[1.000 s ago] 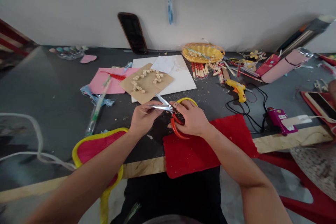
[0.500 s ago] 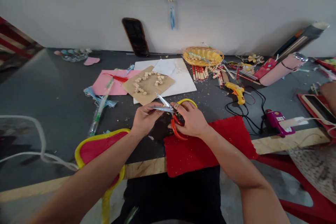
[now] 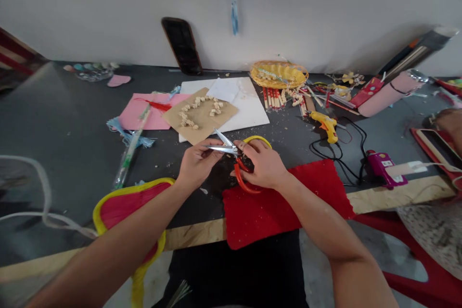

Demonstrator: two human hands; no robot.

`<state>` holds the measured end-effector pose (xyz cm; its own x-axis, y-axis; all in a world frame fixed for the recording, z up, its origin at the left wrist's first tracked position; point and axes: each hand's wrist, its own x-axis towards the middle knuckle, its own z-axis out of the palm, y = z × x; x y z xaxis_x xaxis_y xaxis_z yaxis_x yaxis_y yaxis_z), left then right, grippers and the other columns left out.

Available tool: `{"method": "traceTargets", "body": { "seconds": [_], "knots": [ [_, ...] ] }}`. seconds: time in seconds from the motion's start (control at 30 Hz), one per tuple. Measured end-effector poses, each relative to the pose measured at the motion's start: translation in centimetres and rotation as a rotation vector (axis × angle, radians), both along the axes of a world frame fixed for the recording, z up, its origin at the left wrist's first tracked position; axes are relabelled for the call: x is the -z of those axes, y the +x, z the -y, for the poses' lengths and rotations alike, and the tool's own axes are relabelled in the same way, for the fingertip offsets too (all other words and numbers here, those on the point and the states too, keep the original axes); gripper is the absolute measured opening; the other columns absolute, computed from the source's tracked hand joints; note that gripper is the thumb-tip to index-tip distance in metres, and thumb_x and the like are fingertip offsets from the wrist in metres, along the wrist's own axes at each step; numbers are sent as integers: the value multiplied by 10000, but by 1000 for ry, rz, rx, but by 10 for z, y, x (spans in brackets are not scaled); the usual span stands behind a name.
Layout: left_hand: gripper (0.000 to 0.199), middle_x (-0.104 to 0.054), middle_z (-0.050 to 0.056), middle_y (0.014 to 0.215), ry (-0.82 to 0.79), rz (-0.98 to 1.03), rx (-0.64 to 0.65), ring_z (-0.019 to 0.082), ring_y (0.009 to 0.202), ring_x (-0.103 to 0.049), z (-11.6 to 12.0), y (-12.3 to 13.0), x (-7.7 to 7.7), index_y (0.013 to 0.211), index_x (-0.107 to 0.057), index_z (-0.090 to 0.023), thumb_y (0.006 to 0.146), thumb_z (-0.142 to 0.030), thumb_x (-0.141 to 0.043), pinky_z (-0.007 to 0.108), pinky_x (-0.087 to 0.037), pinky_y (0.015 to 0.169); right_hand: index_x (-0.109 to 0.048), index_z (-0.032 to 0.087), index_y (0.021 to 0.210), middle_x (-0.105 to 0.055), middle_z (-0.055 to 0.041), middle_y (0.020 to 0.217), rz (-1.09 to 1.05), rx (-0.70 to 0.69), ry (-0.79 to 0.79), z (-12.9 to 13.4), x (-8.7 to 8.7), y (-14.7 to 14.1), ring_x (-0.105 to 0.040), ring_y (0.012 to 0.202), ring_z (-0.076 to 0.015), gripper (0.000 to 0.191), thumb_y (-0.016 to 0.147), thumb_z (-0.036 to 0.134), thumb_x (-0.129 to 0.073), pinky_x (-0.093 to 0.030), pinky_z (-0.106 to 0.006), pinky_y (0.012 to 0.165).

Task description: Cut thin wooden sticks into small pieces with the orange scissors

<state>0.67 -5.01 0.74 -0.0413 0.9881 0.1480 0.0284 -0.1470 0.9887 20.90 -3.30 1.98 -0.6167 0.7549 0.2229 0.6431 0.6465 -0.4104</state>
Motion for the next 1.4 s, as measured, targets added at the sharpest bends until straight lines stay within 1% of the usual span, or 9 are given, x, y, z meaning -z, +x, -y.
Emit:
{"method": "traceTargets", "body": {
  "seconds": [0.17, 0.37, 0.63, 0.73, 0.83, 1.07, 1.2, 1.4],
  "knots": [
    [108, -718, 34, 788, 18, -95, 20, 170, 746, -659, 1, 0, -5, 826, -688, -168, 758, -249, -667, 264, -498, 712, -432, 186, 1398, -562, -145, 1219, -9, -63, -32, -5, 2, 5, -542, 1147, -296, 731, 806, 571, -621, -511, -462, 942],
    [120, -712, 43, 796, 1, -141, 28, 172, 737, -654, 1, -2, -8, 843, -695, -165, 782, -260, -654, 261, -493, 692, -429, 194, 1400, -568, -147, 1198, 2, -55, 11, -6, 4, 6, -542, 1143, -297, 708, 808, 524, -632, -506, -462, 949],
    [136, -715, 44, 820, 12, -137, 40, 174, 763, -656, 1, -4, -2, 885, -700, -173, 796, -265, -655, 264, -499, 715, -432, 212, 1398, -568, -143, 1193, -10, -41, 11, -6, 3, 5, -541, 1138, -298, 702, 813, 553, -615, -500, -470, 953],
    [138, -710, 41, 815, 9, -136, 38, 169, 758, -650, 1, -5, -1, 899, -693, -172, 800, -255, -643, 261, -493, 714, -433, 202, 1400, -569, -146, 1184, 0, -21, 27, -5, 3, 4, -544, 1125, -299, 707, 818, 565, -605, -502, -472, 948],
    [126, -702, 36, 802, 7, -129, 37, 164, 752, -642, 0, -5, -2, 885, -688, -173, 802, -248, -631, 255, -487, 704, -437, 190, 1397, -568, -150, 1181, 4, -15, 36, -5, 3, 4, -543, 1127, -301, 713, 819, 575, -600, -506, -466, 941],
    [149, -710, 32, 803, -48, -67, 44, 155, 722, -651, 0, -3, -4, 878, -682, -167, 785, -280, -656, 243, -486, 675, -432, 212, 1401, -569, -143, 1186, -6, -3, 16, -4, 3, 2, -547, 1119, -299, 698, 821, 563, -602, -508, -472, 936],
    [131, -710, 22, 780, -36, -73, 39, 154, 709, -643, 0, -2, -5, 852, -684, -179, 779, -285, -660, 245, -483, 666, -434, 204, 1398, -568, -149, 1183, -5, -20, 20, -4, 2, 3, -540, 1129, -302, 708, 823, 586, -590, -499, -479, 952],
    [133, -693, 31, 783, -12, -101, 55, 157, 735, -627, 0, -2, -5, 846, -676, -175, 810, -298, -637, 245, -472, 679, -433, 184, 1400, -564, -153, 1194, -16, -20, 31, -4, 3, 3, -539, 1136, -299, 721, 814, 563, -614, -500, -462, 958]
  ]
}}
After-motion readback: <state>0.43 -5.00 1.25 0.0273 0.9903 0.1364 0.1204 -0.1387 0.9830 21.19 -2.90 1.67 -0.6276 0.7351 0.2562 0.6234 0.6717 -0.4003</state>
